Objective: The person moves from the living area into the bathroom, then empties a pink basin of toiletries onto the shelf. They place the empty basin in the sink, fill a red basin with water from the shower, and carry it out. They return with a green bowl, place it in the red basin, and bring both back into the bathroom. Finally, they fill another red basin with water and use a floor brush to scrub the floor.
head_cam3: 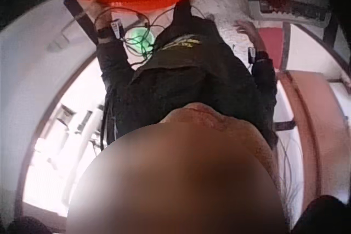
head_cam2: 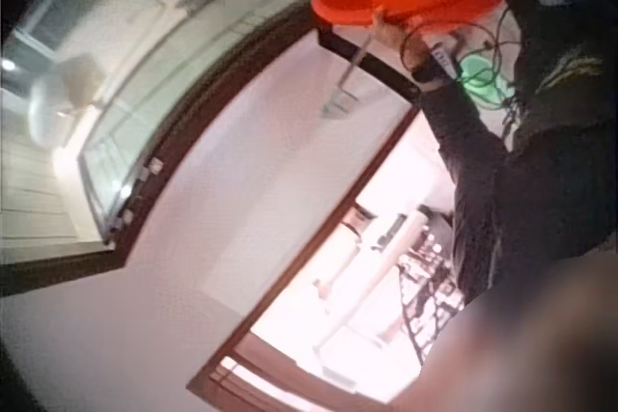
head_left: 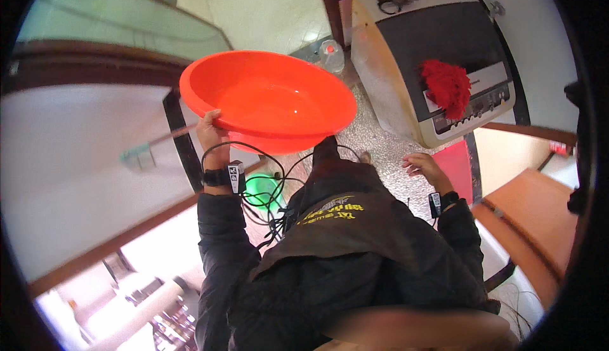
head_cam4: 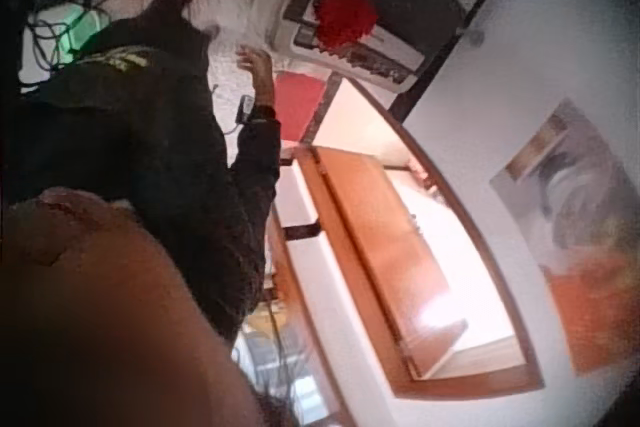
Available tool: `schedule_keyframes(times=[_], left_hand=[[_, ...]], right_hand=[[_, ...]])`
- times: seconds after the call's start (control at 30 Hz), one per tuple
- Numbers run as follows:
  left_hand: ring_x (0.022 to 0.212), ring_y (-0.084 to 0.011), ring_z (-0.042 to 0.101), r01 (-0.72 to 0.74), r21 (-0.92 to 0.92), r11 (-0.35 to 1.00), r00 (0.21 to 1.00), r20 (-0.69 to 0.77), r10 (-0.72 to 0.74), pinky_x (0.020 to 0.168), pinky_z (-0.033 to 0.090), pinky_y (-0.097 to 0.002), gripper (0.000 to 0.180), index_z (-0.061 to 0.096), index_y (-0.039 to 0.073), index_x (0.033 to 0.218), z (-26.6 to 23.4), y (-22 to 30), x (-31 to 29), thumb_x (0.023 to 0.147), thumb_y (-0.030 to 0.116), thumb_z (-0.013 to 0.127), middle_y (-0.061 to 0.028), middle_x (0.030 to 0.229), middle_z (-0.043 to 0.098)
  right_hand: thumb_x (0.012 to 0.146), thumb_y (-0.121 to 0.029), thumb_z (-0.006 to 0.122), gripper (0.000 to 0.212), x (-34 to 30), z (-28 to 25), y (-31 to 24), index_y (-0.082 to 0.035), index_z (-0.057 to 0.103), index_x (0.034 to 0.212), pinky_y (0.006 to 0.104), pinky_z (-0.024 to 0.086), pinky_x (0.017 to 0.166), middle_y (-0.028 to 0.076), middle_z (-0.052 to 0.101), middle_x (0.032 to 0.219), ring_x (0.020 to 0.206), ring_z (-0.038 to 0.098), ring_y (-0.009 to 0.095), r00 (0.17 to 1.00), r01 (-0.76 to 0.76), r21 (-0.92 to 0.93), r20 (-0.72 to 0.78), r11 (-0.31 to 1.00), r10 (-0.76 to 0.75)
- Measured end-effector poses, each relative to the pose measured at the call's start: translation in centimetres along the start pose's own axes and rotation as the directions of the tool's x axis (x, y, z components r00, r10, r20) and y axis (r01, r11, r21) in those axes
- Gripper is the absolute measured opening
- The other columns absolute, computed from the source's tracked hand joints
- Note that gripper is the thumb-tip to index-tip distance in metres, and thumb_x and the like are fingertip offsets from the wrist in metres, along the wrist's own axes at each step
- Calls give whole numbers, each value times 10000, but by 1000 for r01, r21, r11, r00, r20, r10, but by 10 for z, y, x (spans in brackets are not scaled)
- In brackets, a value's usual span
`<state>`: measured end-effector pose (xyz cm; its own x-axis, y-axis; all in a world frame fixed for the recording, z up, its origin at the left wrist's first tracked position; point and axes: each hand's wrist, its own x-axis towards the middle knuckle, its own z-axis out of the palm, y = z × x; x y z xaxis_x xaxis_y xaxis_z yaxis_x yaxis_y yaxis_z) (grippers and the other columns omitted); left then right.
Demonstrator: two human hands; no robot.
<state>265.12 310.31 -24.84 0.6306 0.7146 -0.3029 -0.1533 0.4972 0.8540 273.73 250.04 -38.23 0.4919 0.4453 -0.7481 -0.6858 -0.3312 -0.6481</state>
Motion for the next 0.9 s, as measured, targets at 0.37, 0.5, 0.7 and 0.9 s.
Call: schedule_keyframes(times=[0.37, 0.5, 0.7, 0.9], left_hand=[[921, -219, 629, 11, -138, 990, 915, -399, -66, 875, 505, -323, 240, 600, -6, 951, -121, -35, -228, 717, -56, 581, -93, 987, 645], [1000, -245, 617, -8, -232, 973, 829, -545, -123, 924, 488, -348, 423, 578, -27, 1127, -179, -38, -325, 707, -52, 545, -106, 1099, 636], [1021, -267, 624, -196, -243, 950, 736, -677, -21, 934, 495, -388, 446, 573, -22, 1143, -253, -46, -469, 698, -23, 543, -119, 1122, 637], [935, -257, 633, -302, -308, 902, 640, -767, -48, 879, 516, -400, 415, 574, 3, 1115, -311, -75, -588, 702, -25, 552, -96, 1036, 643]], right_hand=[[899, -278, 588, 279, 82, 38, 1, -61, 645, 1064, 319, 544, 655, 66, 674, 909, 703, 620, 141, 960, -131, -326, 193, 936, 202], [920, -238, 570, 267, 102, 85, 5, -57, 629, 1108, 311, 544, 650, 83, 681, 928, 690, 625, 140, 942, -98, -516, 228, 851, 247], [936, -213, 555, 222, 99, 176, 47, -61, 623, 1084, 294, 529, 607, 60, 678, 890, 649, 605, 111, 933, -35, -608, 266, 793, 244], [939, -219, 533, 222, 71, 232, 105, -75, 621, 1084, 288, 544, 618, 52, 669, 877, 670, 623, 114, 895, 11, -701, 325, 713, 306]])
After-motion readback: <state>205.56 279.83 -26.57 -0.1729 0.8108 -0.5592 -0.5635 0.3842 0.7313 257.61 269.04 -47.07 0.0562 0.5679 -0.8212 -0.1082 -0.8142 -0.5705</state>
